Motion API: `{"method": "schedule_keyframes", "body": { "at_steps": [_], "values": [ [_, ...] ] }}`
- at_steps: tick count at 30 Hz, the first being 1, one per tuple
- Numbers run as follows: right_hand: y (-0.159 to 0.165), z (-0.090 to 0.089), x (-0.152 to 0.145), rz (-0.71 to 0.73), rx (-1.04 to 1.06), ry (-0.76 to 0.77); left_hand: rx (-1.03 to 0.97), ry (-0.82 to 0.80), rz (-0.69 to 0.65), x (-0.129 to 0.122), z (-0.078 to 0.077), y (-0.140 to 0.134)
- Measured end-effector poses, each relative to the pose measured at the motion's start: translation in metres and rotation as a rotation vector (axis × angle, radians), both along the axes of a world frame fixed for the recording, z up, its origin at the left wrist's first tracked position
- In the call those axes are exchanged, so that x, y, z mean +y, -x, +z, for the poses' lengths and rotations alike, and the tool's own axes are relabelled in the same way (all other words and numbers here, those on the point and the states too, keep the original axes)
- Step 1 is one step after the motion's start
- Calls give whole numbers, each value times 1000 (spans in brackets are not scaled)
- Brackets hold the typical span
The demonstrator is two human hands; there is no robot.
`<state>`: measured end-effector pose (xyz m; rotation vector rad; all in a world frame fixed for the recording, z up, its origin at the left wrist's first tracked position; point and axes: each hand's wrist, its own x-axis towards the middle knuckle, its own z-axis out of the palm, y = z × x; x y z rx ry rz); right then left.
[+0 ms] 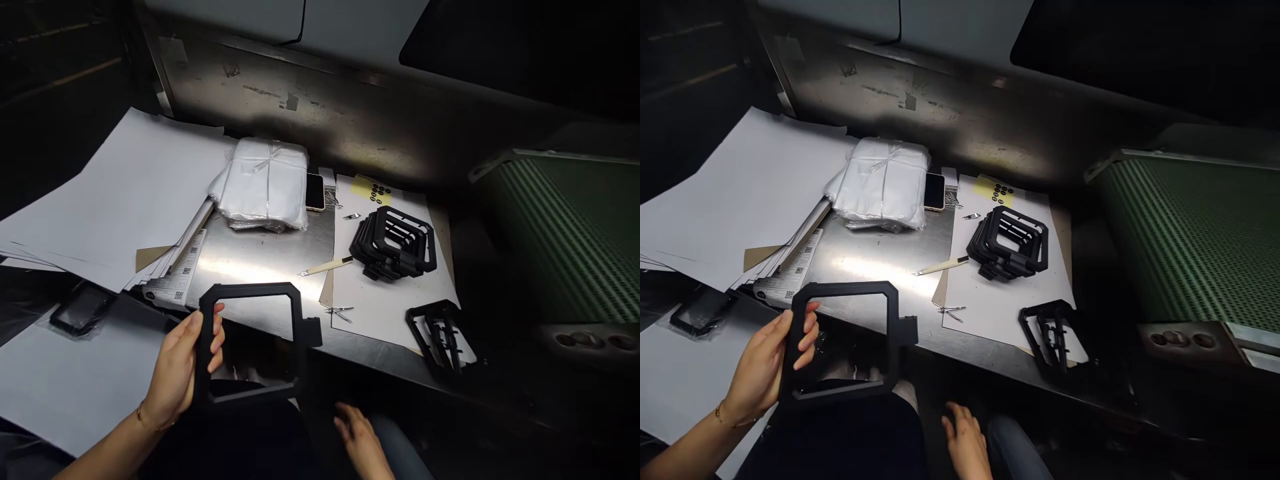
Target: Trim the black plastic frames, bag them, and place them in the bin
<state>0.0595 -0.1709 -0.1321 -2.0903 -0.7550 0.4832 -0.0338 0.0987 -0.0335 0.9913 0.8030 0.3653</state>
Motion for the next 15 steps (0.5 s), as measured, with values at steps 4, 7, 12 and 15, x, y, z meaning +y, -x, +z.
{"method": "schedule_keyframes", "body": {
  "at_steps": [4, 7, 12, 15],
  "values": [
    [-16, 50, 32, -25, 398, -110, -99, -447, -373, -25, 3, 0],
    [-10, 77, 69, -104, 877, -378, -264, -1173, -990, -43, -2, -3],
    [-12, 76, 87, -151, 857, -389, -210, -1288, -854, -42, -20, 10],
    [-29, 70, 76, -30, 852, -399, 120, -992, -443, -28, -25, 20]
  ]
}}
